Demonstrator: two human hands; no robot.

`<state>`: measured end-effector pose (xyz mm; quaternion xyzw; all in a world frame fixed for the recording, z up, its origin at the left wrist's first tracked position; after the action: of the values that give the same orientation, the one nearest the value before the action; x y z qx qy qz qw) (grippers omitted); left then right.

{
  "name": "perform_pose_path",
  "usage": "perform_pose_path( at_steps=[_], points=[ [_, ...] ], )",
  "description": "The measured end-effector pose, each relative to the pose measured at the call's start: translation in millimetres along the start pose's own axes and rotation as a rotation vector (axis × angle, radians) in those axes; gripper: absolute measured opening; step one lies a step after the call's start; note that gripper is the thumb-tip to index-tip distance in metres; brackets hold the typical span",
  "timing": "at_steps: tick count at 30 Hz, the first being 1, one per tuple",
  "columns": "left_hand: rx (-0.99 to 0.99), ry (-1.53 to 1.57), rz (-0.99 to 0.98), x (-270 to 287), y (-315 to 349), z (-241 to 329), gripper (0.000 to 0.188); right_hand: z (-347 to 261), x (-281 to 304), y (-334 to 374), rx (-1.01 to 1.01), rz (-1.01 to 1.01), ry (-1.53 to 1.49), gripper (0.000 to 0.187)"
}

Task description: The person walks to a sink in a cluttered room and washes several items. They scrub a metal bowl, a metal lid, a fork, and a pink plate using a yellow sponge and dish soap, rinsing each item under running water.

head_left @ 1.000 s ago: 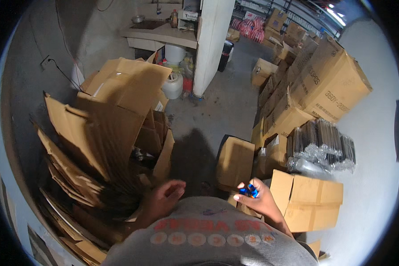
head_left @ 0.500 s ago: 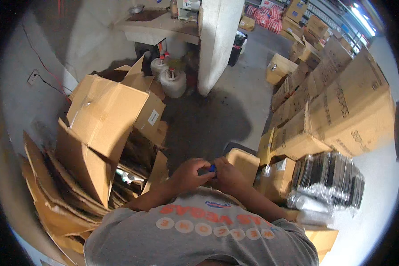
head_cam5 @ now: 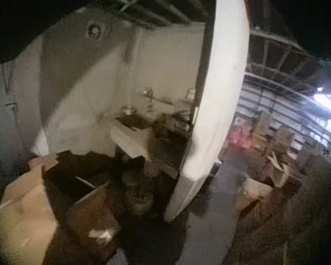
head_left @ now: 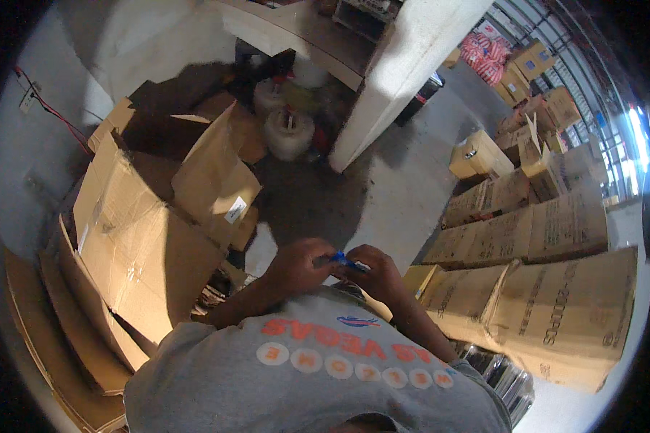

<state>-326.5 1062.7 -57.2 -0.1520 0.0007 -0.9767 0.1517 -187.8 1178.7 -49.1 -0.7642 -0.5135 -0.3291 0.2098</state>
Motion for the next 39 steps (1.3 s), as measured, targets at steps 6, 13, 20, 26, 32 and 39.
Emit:
perform_pose_path(
  at_steps=[6, 13, 20, 26, 32, 39],
  points=[
    [0.011, -0.072, 0.073, 27.3, -79.8, -24.2, 0.024, 49.3, 22.7, -91.8, 0.100, -0.227, 0.100, 0.022],
    [0.091, -0.282, 0.146, 62.8, -205.9, -56.4, 0.029, 103.5, 63.7, -237.1, 0.295, -0.299, 0.178, 0.027],
    [0.186, -0.376, 0.222, 104.9, -297.7, -75.3, 0.029, 141.3, 75.8, -363.8, 0.557, -0.443, 0.299, 0.021],
    [0.330, -0.351, 0.177, 160.2, -375.9, -120.4, 0.030, 149.9, 69.3, -474.6, 0.559, -0.542, 0.478, 0.019],
    [0.323, -0.357, 0.068, 259.3, -463.5, -145.4, 0.029, 134.2, 84.3, -590.0, 0.424, -0.467, 0.419, 0.021],
    [0.091, -0.166, 0.261, 355.6, -540.1, -164.9, 0.033, 118.5, 115.1, -694.8, 0.288, -0.224, 0.196, 0.015]
  ],
)
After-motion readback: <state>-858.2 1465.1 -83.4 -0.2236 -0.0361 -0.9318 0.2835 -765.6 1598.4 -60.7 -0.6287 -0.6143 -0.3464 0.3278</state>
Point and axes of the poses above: each hand's wrist, its own y-axis away from the middle knuckle, its own x-axis out of the back of the hand, z = x × y, the point moved 6 cm from there along -y, towards the middle knuckle, and after that the axes turned 10 degrees about y, right-handed, at the moved point
